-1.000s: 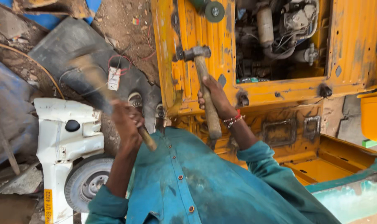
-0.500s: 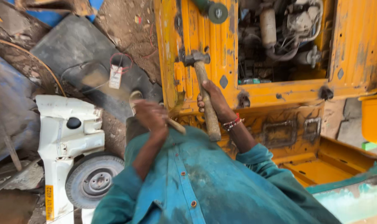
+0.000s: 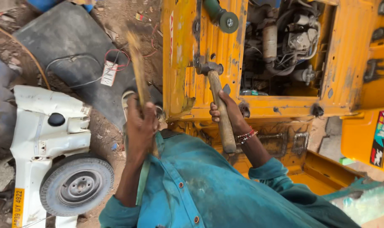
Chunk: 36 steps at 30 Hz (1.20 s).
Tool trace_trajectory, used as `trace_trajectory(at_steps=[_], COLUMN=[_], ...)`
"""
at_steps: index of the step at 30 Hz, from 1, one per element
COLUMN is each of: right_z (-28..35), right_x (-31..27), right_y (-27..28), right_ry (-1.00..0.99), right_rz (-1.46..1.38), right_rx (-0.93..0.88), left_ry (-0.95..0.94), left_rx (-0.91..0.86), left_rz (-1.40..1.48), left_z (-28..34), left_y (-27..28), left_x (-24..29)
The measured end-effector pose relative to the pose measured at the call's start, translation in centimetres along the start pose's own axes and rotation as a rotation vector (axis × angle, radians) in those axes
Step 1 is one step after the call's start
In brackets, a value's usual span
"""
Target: The person uses an angle grinder to smooth a yellow metal panel, producing sparks. Then the person uses two hammers to strike the same panel repeatedly, likely to flatten or shape the metal.
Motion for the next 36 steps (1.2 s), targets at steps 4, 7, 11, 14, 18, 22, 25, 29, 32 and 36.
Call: trace_trajectory(at_steps=[4, 7, 11, 14, 18, 22, 25, 29, 32, 36], right_z=[0.4, 0.8, 1.2, 2.0, 2.1, 2.0, 1.4, 0.2, 0.1, 0.1], right_x=[0.2, 0.6, -0.1, 0.1, 0.0, 0.5, 1.4, 1.2, 1.3, 0.1], right_y=[-0.1, -0.4, -1.4, -2.4, -3.6, -3.2, -2.1, -0.2, 0.0, -0.5], right_ry=[0.023, 0.0, 0.057, 0.067, 0.068, 0.1, 0.066, 0.143, 0.142, 0.192], right_rz=[0.01, -0.029, -0.03, -0.036, -0.052, -0.041, -0.104, 0.044, 0.08, 0.096], right_rx=[0.016, 0.041, 0.095, 0.133, 0.14, 0.191, 0.115, 0.14, 0.109, 0.134], left_ry=[-0.262, -0.05, 0.208, 0.213, 0.266, 0.138, 0.064, 0.116, 0.149, 0.257], left_rx=[0.197, 0.283, 0.237, 0.226, 0.181, -0.041, -0.036, 0.015, 0.051, 0.049], left_rz=[-0.293, -0.052, 0.404, 0.512, 0.325, -0.107, -0.208, -0.201, -0.114, 0.114], left_z=[0.8, 1.0, 0.9, 0.9, 1.0, 2.1, 2.5, 3.0, 4.5, 5.1], left_y=[3.3, 6.2, 7.3, 6.5, 2.2, -2.5, -3.9, -4.8, -5.4, -5.3], left_x=[-1.6, -6.1, -10.7, -12.1, -14.0, -14.4, -14.4, -15.1, -16.1, -17.3])
Point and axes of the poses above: each hand's wrist, its own z-axis away from the middle knuckle, its own y-axis out of the back of the hand, x = y × z, the point moved 5 cm from there along -z, towards the middle knuckle, and after that the axes turned 13 degrees about z, right-handed, at the moved point
